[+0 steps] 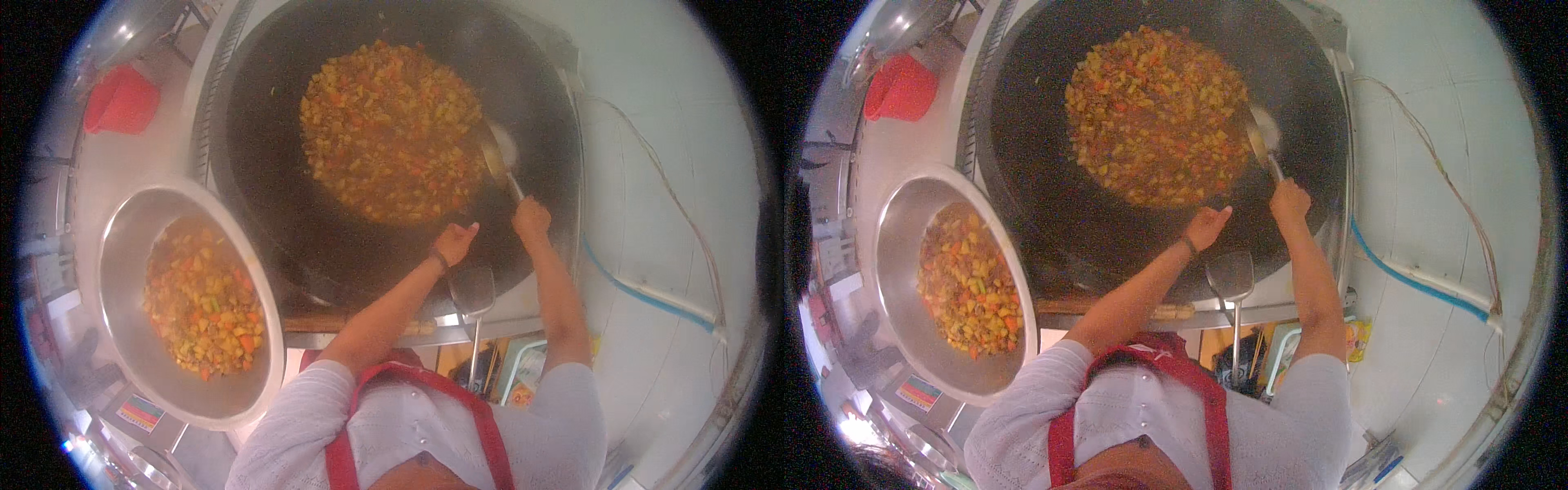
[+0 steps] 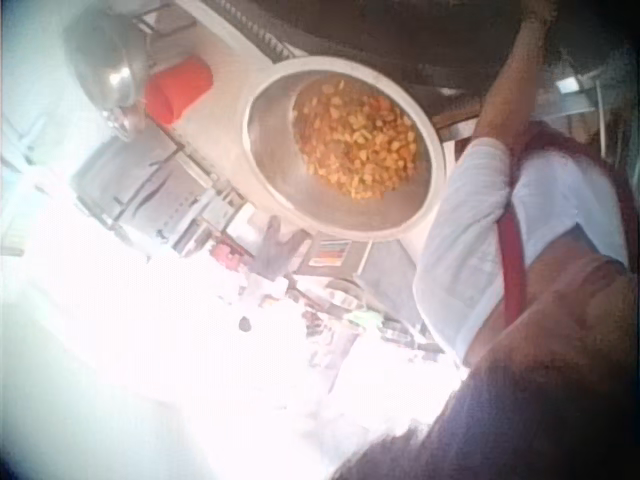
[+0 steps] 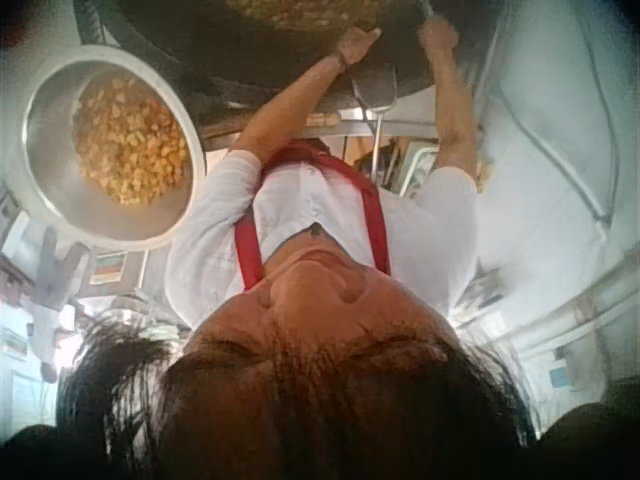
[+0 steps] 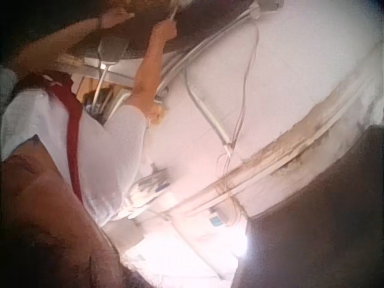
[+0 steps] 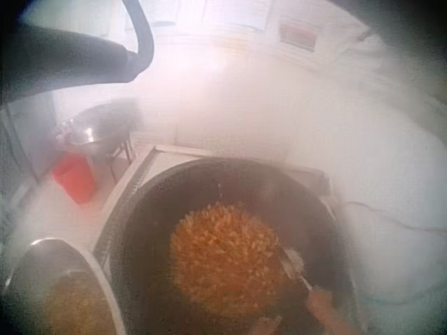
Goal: The person adds chopped green vegetables to a large wok containing a simmering stew of meat and vegetables. They stir the mixture with a long-handled ladle, then transfer the cooked stew into a large metal bowl using the ladle. The person repeats the transfer process until the wok is empty.
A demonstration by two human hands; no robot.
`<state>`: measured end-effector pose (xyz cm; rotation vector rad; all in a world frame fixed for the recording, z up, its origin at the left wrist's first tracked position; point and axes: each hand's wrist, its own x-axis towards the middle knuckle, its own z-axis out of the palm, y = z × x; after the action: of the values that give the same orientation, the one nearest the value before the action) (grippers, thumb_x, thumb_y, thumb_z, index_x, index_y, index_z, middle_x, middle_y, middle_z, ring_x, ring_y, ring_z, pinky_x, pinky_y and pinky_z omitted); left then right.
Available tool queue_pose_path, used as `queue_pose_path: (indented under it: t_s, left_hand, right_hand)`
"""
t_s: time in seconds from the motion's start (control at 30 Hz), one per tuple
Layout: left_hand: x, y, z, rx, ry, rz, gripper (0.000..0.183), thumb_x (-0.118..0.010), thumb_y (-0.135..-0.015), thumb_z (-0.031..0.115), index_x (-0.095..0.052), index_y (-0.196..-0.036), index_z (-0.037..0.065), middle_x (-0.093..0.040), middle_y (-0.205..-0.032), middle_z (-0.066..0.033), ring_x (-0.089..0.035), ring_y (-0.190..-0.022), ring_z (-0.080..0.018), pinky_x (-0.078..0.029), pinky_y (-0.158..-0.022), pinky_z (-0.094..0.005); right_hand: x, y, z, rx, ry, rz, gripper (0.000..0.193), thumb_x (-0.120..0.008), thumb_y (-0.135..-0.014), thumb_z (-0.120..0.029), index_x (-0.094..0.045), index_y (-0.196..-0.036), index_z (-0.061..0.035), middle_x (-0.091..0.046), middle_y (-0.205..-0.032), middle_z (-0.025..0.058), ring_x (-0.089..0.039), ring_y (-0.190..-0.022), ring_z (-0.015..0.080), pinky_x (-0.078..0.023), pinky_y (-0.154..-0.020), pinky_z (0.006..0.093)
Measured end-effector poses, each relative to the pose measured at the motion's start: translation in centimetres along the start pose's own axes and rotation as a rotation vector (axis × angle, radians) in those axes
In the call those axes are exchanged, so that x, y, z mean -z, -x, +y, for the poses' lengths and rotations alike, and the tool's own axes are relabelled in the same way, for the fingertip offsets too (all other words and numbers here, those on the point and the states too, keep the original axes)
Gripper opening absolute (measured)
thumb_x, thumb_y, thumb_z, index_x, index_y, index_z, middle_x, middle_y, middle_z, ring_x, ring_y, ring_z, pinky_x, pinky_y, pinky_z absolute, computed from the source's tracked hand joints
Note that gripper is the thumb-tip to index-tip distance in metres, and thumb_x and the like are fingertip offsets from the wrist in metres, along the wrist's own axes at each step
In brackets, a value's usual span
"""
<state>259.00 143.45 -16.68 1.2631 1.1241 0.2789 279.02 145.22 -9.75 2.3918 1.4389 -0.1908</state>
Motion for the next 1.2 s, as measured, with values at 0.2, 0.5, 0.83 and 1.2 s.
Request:
queue_pose_path:
  t_s: [0.2, 0.5, 0.83, 1.2]
  left_hand:
    - [-3.4, -10.7, -5.4, 0.394, 0.475, -0.275, 0.053, -0.052, -0.083, 0.052, -0.06, -0.083, -0.001, -0.062, -0.083, -0.0186, -0.06, -0.079, -0.0326, -0.047, -0.073, -0.0413]
    - [11.9, -16.3, -14.0, 0.399, 0.814, 0.08, 0.023, -0.059, -0.085, 0.026, -0.057, -0.085, 0.003, -0.061, -0.071, -0.0072, -0.063, -0.072, -0.02, -0.051, -0.055, -0.0341]
    - [20.2, -11.9, -11.4, 0.325, -0.006, 0.468, 0.038, -0.061, -0.078, 0.038, -0.06, -0.068, 0.001, -0.058, -0.058, -0.0101, -0.058, -0.051, -0.022, -0.046, -0.049, -0.0359]
    - [12.5, 0.9, -0.6, 0.152, 0.048, 0.546, 0.062, -0.061, -0.074, 0.057, -0.058, -0.075, -0.005, -0.06, -0.064, -0.0141, -0.062, -0.059, -0.0238, -0.048, -0.054, -0.038]
  right_hand:
    - [-13.3, -2.6, -2.7, 0.216, -0.161, -0.441, 0.034, -0.063, -0.073, -0.017, -0.056, -0.102, -0.0016, -0.063, -0.09, 0.0205, -0.064, -0.076, 0.0342, -0.052, -0.067, 0.0405]
    - [-14.8, -3.1, -23.4, 0.493, -1.319, -0.426, 0.063, -0.061, -0.077, -0.009, -0.03, -0.132, -0.0064, -0.057, -0.096, 0.0095, -0.055, -0.058, 0.0204, -0.048, -0.055, 0.034]
    - [-13.8, -2.0, -31.3, 0.456, -1.289, -0.699, 0.037, -0.051, -0.083, -0.027, -0.05, -0.112, -0.004, -0.061, -0.09, 0.0208, -0.061, -0.084, 0.0333, -0.045, -0.073, 0.045]
    - [-3.7, 8.1, -20.2, 0.574, -1.47, -0.541, 0.025, -0.055, -0.085, -0.02, -0.05, -0.104, -0.0031, -0.058, -0.071, 0.0081, -0.055, -0.055, 0.0167, -0.044, -0.049, 0.0316]
